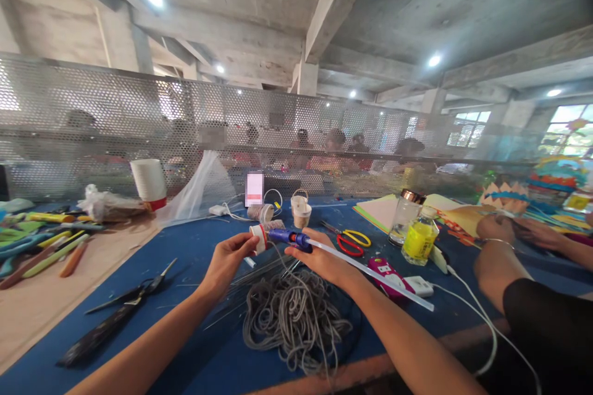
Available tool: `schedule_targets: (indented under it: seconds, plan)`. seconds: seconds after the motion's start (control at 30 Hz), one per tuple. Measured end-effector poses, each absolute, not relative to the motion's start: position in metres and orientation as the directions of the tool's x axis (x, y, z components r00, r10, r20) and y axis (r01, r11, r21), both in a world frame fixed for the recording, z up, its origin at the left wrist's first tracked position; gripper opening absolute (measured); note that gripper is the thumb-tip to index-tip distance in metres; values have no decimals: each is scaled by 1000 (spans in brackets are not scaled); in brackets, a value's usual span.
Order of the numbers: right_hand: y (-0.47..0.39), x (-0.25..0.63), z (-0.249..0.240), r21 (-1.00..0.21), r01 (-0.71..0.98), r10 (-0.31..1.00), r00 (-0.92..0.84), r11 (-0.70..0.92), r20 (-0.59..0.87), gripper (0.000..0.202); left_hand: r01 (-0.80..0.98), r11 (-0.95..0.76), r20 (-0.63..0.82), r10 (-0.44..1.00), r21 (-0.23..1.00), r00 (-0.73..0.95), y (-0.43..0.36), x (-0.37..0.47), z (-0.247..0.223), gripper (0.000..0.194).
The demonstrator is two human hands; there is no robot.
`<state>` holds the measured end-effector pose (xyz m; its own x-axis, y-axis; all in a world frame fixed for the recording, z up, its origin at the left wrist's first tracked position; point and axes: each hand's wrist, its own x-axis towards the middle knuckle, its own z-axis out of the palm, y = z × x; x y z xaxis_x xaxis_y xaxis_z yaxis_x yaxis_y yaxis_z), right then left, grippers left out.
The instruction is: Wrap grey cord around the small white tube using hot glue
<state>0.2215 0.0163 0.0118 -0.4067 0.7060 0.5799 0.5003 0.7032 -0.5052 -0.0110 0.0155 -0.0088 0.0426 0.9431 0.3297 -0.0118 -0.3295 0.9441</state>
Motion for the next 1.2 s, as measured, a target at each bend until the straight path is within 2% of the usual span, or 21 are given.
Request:
schedule_targets:
  seconds: [0.33,0.53,0.73,0.83,0.9,0.97,1.2]
  plan:
    - [14,222,15,-515,503,715,-393,693,578,28,66,-358,355,933,931,63,13,-10,-6,28]
    - [12,221,16,-622,422,750,-321,660,579,33,132,-363,357,932,922,70,11,-9,-4,30]
    - [17,222,11,-787,356,863,-252,503,438,38,56,-336,333,941,940,65,16,-11,-10,31]
    - [24,226,12,-750,351,827,-175,560,535,36,-29,-304,305,951,952,56,20,-12,-13,32]
    - [30,231,15,-684,395,773,-119,613,623,34,-65,-290,293,955,955,40,22,-13,-15,33]
    - [37,240,18,-639,485,749,-54,597,660,33,-77,-280,282,959,957,20,24,-13,-17,33]
    - [58,278,28,-624,739,804,198,253,560,30,-121,-255,250,967,959,-55,26,-14,-18,32]
